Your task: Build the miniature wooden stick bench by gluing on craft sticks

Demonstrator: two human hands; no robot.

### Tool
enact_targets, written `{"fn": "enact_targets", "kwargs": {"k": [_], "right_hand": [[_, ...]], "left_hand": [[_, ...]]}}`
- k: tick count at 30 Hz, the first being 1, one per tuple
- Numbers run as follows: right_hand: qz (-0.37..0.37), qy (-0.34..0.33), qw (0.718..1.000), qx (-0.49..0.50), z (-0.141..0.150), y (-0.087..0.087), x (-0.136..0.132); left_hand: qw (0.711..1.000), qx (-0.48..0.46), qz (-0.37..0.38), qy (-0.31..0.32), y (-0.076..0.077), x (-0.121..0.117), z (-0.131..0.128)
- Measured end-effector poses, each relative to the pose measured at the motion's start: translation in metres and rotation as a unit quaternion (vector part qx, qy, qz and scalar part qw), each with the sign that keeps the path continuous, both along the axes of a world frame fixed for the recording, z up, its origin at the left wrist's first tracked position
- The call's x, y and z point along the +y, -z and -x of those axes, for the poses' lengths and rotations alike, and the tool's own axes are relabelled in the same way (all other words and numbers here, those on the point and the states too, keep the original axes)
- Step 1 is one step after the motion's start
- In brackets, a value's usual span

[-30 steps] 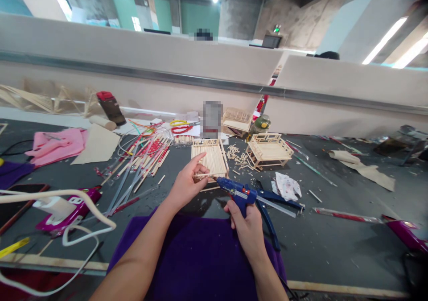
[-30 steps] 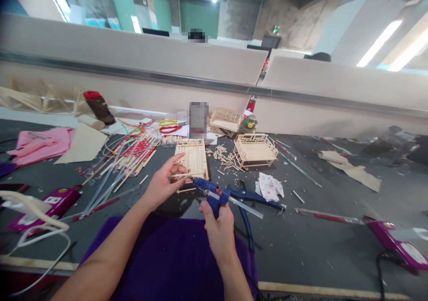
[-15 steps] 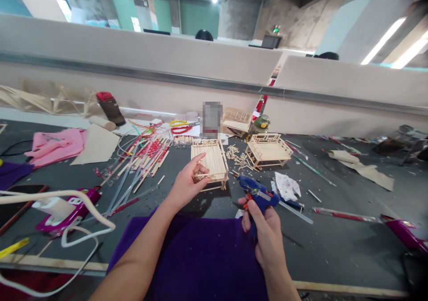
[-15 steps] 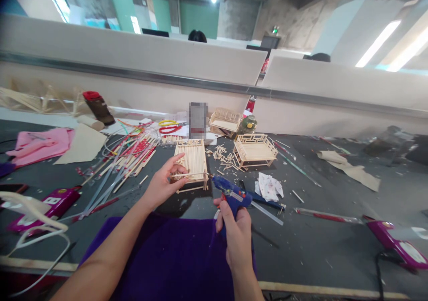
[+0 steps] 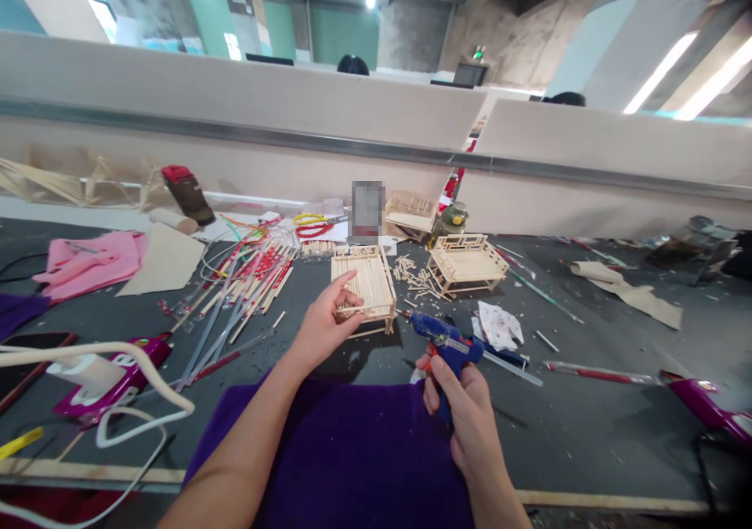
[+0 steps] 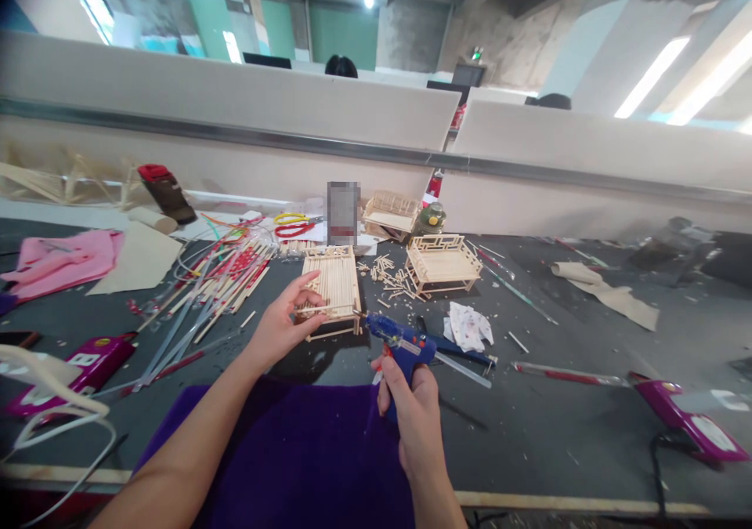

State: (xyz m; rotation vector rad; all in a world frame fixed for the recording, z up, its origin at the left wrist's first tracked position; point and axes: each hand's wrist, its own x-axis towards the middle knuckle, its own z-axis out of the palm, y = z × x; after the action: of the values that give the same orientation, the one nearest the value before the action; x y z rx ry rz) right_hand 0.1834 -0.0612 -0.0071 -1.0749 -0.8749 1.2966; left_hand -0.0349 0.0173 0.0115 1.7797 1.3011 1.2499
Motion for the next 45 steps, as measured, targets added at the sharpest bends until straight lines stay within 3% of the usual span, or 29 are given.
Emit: {"fn": "enact_targets", "kwargs": {"k": [13, 24, 45], "right_hand": [[0.014, -0.022, 0.999, -0.046, 0.0036, -0.0006, -0.0013], [0.013, -0.016, 0.999, -0.05, 0.0035, 0.0007, -0.0009], [0.014, -0.018, 0.999, -0.043, 0.0042, -0.0004, -0.0022]], "left_hand": [[1.0, 0.027, -0.012, -0.003, 0.0029, -0.0002, 0.0019], [0.998, 0.011, -0.026, 0.048, 0.0012, -0.0029, 0.008], [1.0, 0.004, -0.006, 0.006, 0.0057, 0.0019, 0.0026]]}}
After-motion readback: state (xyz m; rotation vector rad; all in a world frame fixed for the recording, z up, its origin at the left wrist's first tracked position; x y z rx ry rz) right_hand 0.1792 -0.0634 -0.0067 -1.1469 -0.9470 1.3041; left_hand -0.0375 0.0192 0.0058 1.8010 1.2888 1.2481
